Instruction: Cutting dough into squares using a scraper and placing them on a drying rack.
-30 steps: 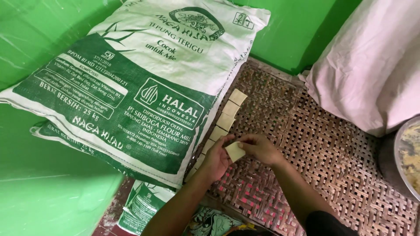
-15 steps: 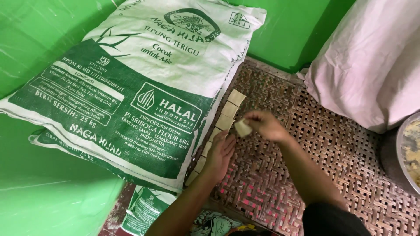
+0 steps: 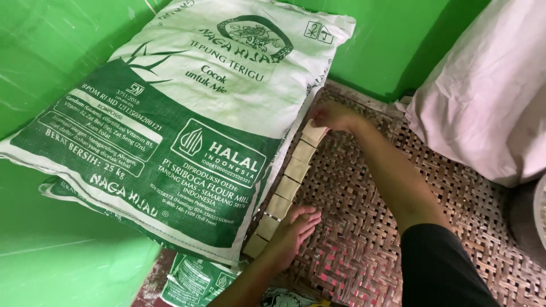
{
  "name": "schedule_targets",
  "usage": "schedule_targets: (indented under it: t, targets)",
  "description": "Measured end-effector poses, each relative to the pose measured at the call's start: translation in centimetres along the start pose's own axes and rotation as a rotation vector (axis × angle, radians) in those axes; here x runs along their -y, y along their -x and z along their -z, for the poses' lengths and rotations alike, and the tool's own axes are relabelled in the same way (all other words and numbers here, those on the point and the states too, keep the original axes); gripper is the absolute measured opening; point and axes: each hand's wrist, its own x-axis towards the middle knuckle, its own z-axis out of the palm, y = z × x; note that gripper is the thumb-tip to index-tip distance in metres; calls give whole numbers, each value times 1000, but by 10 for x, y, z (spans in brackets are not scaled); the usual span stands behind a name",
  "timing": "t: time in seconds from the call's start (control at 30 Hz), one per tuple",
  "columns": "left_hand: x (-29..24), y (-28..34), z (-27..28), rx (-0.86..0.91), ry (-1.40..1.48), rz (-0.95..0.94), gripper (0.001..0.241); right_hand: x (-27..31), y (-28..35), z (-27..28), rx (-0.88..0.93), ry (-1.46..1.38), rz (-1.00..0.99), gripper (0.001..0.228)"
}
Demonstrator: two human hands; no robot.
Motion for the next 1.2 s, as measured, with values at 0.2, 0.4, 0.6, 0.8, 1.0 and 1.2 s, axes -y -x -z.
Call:
schedule_targets:
  t: [0.2, 0.4, 0.6, 0.8, 1.0, 1.2]
  targets:
    - [-1, -6, 6, -16, -28, 16, 45, -43, -36, 2, -189, 289, 47, 23]
    - [-14, -2, -2, -7, -61, 36, 46, -55, -42, 3, -222, 285, -14, 20]
    - [-15, -3, -2, -27, -100, 65, 43, -7, -13, 9, -205, 334, -68, 28]
    - [0, 4, 5, -22, -23, 5, 40, 59, 59, 7, -395, 317, -25, 36]
    - [35, 26, 33, 11, 66, -85, 41, 37, 184, -57, -643, 63, -21, 35]
    - [54, 72, 30, 80, 77, -111, 45, 14, 367, -174, -724, -135, -137, 33]
